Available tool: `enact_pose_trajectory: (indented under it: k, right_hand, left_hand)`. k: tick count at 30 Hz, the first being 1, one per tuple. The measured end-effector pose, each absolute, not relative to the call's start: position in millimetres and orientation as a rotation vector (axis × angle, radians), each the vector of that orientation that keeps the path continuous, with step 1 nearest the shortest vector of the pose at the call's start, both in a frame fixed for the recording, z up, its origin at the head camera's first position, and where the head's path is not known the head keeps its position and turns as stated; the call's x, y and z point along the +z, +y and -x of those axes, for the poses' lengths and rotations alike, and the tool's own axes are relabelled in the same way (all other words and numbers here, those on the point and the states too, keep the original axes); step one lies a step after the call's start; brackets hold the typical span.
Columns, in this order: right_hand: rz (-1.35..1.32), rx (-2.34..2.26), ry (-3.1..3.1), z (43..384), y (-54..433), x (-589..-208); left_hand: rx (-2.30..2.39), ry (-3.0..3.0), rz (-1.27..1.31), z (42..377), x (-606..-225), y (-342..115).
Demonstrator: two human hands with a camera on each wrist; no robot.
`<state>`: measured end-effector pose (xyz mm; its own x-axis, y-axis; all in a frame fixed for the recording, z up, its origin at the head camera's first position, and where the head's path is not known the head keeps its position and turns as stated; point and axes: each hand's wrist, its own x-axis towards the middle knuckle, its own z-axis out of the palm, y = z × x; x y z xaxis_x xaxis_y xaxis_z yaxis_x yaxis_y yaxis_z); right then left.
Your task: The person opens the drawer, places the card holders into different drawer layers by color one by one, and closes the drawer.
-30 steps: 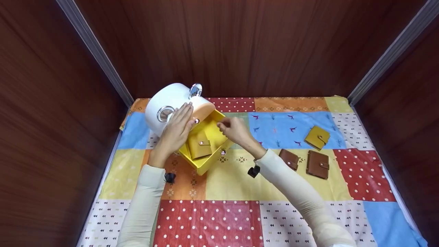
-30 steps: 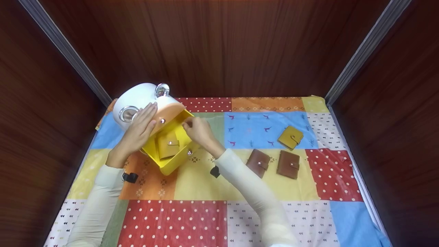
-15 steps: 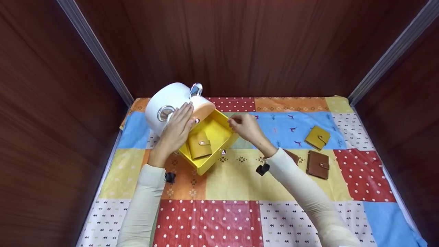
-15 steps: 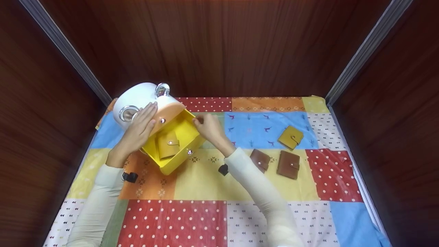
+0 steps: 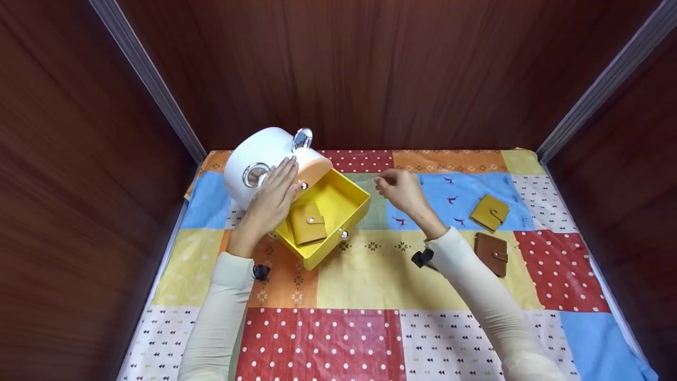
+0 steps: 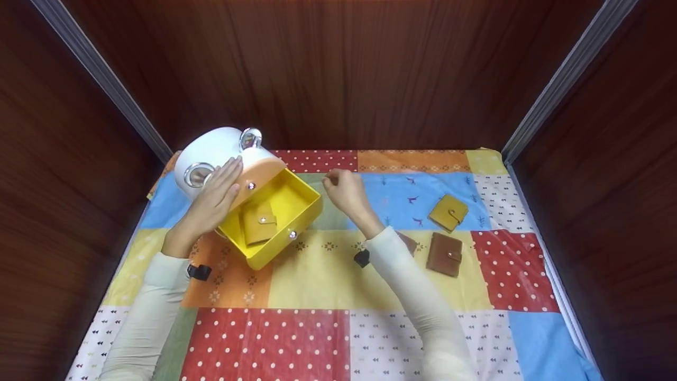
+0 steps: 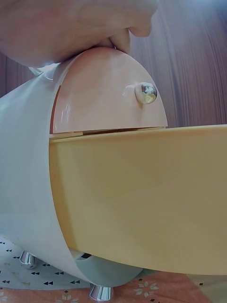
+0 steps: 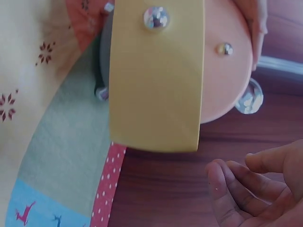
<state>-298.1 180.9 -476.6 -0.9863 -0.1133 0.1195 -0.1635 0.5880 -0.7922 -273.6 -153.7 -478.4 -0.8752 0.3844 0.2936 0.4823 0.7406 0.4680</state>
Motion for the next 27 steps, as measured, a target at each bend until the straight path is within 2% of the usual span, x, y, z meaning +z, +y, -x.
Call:
enact_pose_trajectory:
  k: [27]
  right_hand:
    - [-0.096,1.285,-2.76,306.7,235.9,-483.4]
  left_hand:
    - [-0.807,-2.799,0.699,273.2,-475.8,-154.3]
